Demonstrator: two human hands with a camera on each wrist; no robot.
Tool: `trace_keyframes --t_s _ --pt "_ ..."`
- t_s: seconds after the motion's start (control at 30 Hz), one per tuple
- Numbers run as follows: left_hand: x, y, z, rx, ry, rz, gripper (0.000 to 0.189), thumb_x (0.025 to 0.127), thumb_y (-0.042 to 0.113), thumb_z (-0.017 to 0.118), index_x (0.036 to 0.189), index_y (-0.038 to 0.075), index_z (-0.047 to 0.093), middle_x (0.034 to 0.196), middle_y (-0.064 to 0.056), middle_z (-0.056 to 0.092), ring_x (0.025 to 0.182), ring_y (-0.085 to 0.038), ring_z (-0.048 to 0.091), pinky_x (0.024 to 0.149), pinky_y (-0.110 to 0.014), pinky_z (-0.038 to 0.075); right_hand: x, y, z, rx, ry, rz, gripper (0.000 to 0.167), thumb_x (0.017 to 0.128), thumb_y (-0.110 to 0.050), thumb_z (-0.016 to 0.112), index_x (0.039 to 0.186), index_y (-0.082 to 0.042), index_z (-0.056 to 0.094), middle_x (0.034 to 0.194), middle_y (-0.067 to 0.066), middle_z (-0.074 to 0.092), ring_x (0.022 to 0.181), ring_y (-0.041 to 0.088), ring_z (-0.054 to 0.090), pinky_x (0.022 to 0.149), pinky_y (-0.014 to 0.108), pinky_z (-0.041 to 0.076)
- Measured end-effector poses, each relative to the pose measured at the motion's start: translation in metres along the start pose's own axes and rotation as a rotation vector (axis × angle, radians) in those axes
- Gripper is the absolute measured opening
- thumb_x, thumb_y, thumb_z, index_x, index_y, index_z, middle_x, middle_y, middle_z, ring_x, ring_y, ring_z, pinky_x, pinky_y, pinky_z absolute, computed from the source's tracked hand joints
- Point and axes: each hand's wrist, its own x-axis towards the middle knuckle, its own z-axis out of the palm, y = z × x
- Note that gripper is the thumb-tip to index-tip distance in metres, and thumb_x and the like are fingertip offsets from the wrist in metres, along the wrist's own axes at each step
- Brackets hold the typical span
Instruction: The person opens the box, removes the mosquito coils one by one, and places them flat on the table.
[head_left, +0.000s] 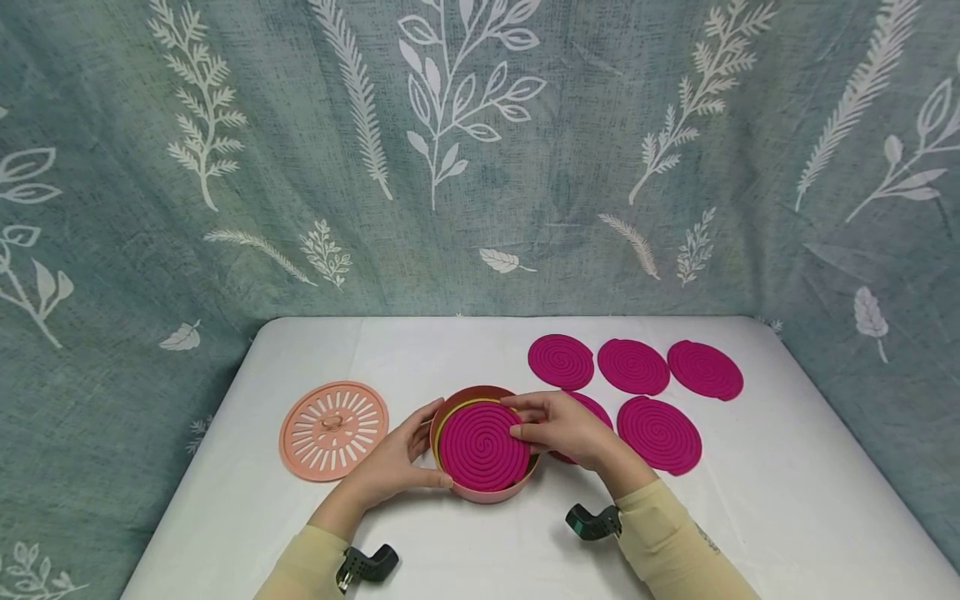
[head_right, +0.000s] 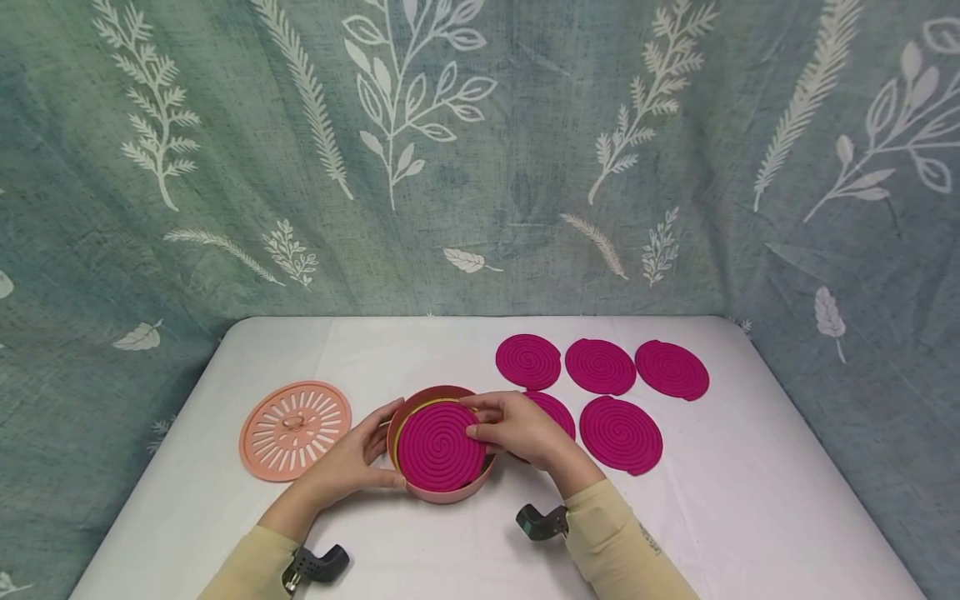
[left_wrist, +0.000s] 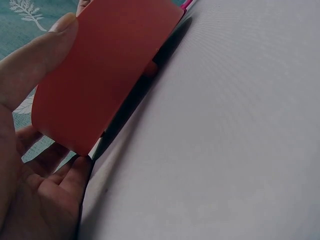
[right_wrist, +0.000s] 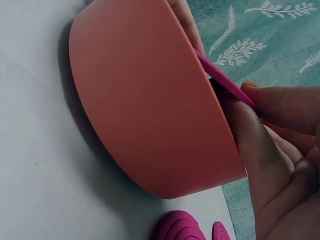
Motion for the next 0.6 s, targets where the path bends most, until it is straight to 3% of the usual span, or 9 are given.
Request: trace_keyframes --t_s 0.27,0.6 --pt "0.000 0.003 0.000 0.002 0.002 0.004 0.114 0.066 0.022 0.095 0.157 0.029 0.026 0.158 0.005 0.029 0.145 -0.014 0.026 0.115 -0.023 0.028 0.001 0.003 -0.003 0.079 0.058 0.002 0.051 0.090 -0.006 0.072 0.138 -0.001 0.056 0.109 0.015 0.067 0.086 0.020 0.069 0.075 0.039 0.063" --pt "0.001 0.007 -0.001 -0.022 0.003 -0.001 0.114 0.065 0.017 0.095 0.156 0.030 0.027 0.157 0.006 0.030 0.144 -0.011 0.027 0.115 -0.022 0.028 -0.004 0.005 -0.014 0.101 0.148 -0.024 0.054 0.091 -0.006 0.071 0.141 -0.004 0.054 0.115 0.017 0.066 0.090 0.021 0.070 0.078 0.040 0.062"
